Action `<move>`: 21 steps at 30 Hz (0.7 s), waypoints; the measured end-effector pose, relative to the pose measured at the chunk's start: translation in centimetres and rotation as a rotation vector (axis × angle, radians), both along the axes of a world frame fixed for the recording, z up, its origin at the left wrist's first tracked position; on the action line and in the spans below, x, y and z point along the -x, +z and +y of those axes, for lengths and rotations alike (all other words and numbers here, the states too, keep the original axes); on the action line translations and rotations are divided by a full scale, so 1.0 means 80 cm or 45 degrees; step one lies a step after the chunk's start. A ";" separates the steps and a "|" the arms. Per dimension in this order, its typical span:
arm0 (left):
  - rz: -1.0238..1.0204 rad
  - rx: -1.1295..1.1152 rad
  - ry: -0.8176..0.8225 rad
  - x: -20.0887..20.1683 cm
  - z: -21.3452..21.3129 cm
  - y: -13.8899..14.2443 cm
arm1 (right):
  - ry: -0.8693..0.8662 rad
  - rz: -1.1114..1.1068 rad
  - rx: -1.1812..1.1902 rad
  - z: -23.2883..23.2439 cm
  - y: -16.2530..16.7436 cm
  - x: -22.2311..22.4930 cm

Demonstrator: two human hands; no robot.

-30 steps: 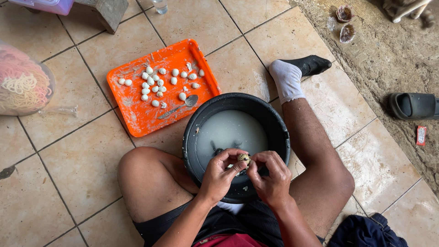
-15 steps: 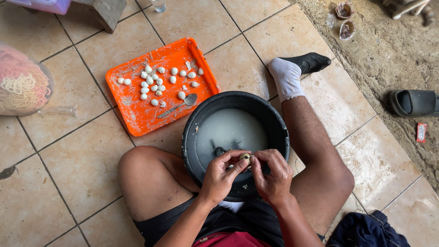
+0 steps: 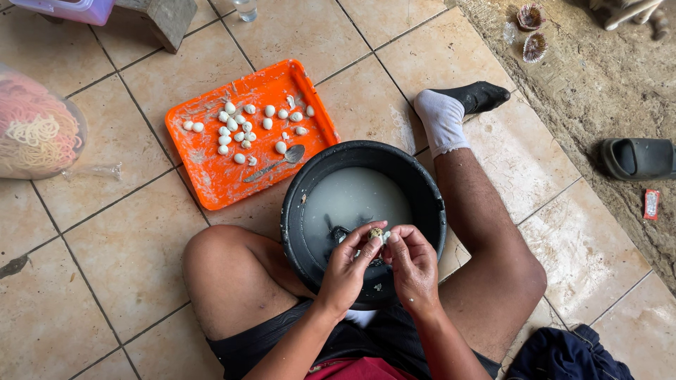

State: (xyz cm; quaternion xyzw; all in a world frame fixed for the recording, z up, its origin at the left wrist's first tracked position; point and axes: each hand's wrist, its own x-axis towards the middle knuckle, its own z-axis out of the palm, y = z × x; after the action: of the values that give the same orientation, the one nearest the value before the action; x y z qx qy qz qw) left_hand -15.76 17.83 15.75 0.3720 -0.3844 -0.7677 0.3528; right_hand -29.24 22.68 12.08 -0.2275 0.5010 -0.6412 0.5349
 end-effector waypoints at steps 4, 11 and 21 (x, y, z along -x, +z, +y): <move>0.189 -0.295 0.082 -0.007 -0.005 0.001 | -0.162 0.083 -0.034 -0.008 0.006 0.006; 0.171 -0.207 0.135 -0.016 -0.009 -0.002 | -0.127 1.379 0.238 -0.010 0.048 -0.001; 0.150 -0.004 0.089 -0.012 0.000 -0.008 | -0.149 1.358 0.123 -0.006 0.043 -0.009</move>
State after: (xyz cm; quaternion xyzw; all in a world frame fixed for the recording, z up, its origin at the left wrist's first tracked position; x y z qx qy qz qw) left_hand -14.77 17.82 15.07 0.3399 -0.3484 -0.7762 0.4007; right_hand -28.49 22.23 15.48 -0.5177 0.6848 -0.4878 0.1584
